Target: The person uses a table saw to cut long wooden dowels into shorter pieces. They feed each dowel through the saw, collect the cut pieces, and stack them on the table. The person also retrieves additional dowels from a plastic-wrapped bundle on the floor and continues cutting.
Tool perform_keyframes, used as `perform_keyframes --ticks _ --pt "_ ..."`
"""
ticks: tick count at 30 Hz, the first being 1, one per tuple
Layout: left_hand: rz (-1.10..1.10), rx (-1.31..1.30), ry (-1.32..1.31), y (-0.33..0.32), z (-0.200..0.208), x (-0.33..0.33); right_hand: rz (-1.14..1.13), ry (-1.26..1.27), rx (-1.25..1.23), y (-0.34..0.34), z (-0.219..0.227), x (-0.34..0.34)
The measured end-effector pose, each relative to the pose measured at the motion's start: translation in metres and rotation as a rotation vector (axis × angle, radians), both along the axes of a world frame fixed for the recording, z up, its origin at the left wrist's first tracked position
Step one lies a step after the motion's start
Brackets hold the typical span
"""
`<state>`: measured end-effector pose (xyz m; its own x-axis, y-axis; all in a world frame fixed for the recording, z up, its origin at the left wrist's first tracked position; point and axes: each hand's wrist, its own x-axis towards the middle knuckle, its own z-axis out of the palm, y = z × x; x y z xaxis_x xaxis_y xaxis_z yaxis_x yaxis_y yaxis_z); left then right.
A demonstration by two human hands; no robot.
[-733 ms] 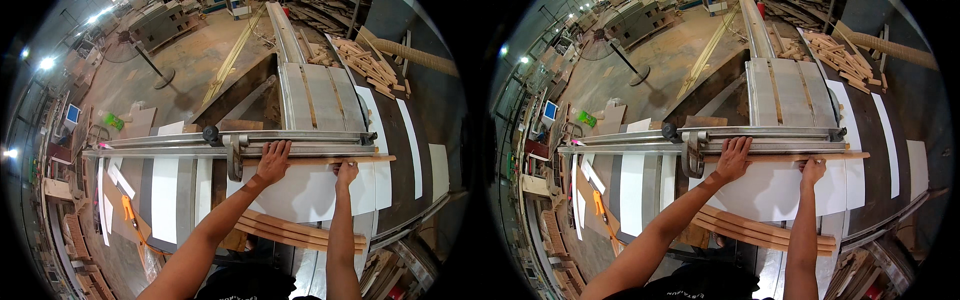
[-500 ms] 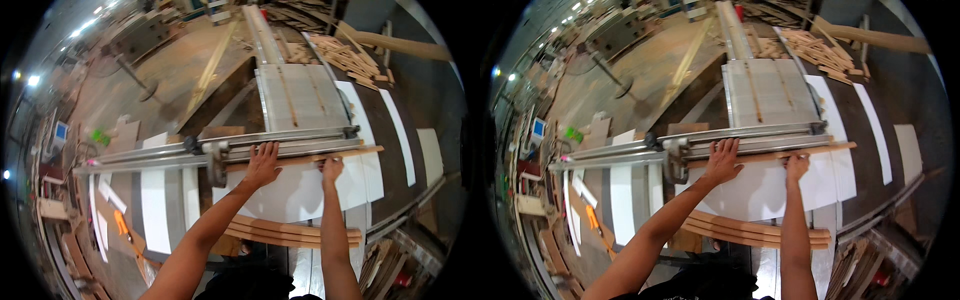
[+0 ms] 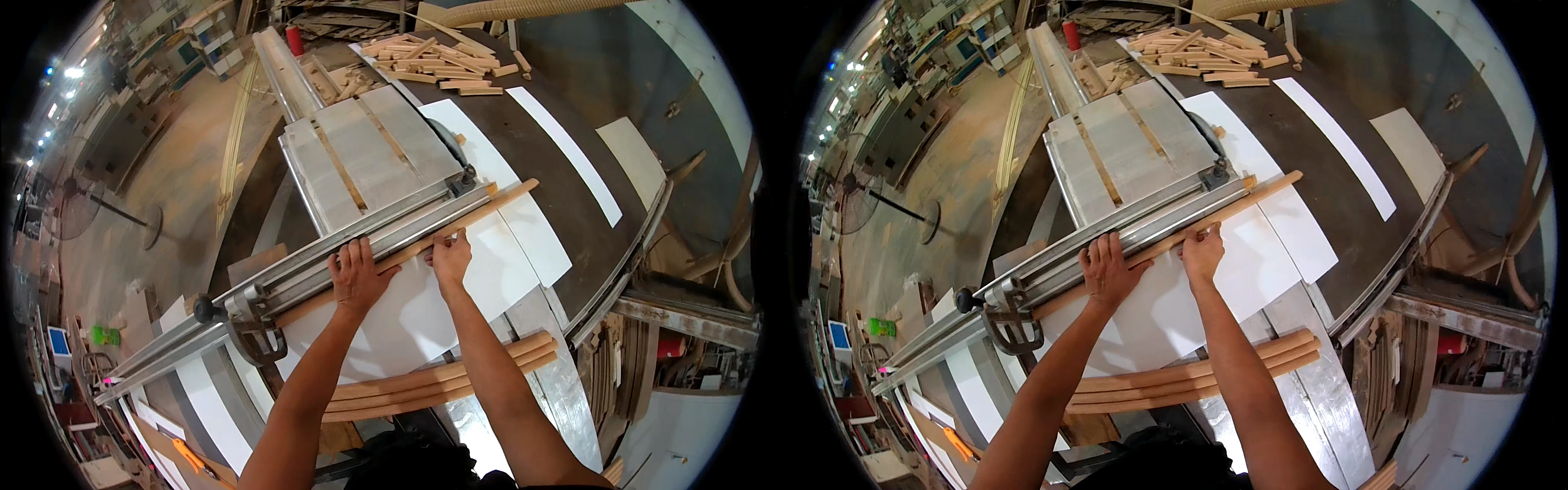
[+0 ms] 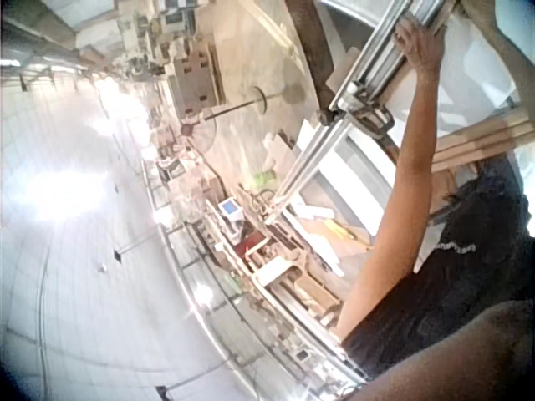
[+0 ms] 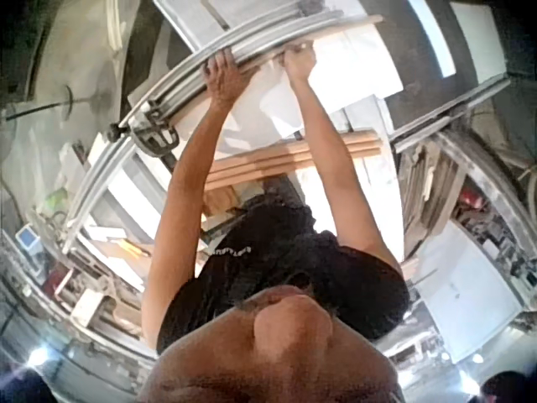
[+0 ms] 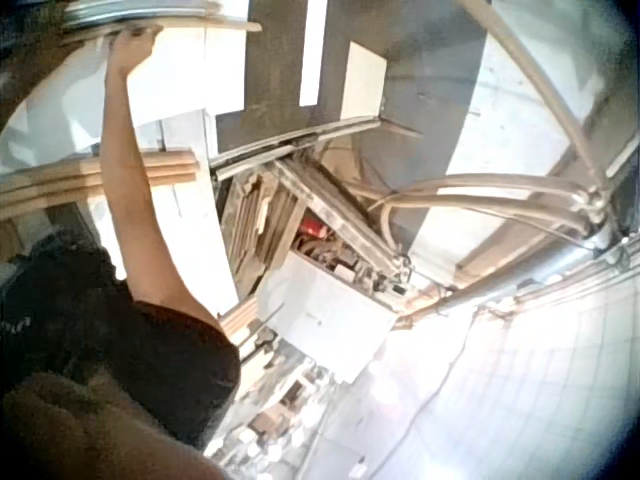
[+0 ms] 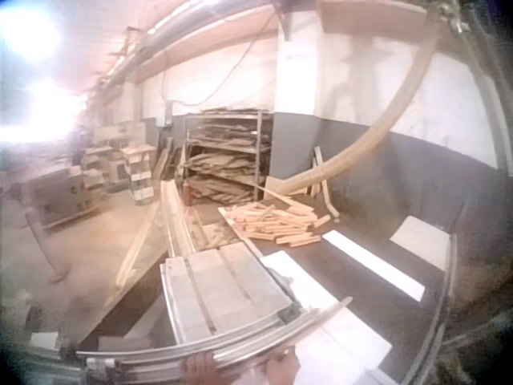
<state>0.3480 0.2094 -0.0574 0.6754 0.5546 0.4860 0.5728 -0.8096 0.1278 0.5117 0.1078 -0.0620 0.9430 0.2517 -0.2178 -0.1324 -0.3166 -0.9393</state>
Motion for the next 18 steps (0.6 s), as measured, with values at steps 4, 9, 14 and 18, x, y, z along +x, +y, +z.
perform_keyframes --ticks 4,9,14,18 --pt "0.028 -0.038 0.07 -0.001 0.004 -0.003 -0.144 -0.049 0.063 0.005 0.007 0.006" --pt "0.005 0.001 0.017 -0.002 0.003 -0.001 -0.13 -0.018 0.025 0.002 0.011 0.031" --pt "0.009 0.021 -0.034 0.002 0.012 0.001 -0.075 -0.022 0.055 0.001 0.013 0.026" --pt "0.019 0.004 -0.032 -0.004 0.009 0.002 -0.069 -0.046 0.017 -0.002 0.004 0.031"
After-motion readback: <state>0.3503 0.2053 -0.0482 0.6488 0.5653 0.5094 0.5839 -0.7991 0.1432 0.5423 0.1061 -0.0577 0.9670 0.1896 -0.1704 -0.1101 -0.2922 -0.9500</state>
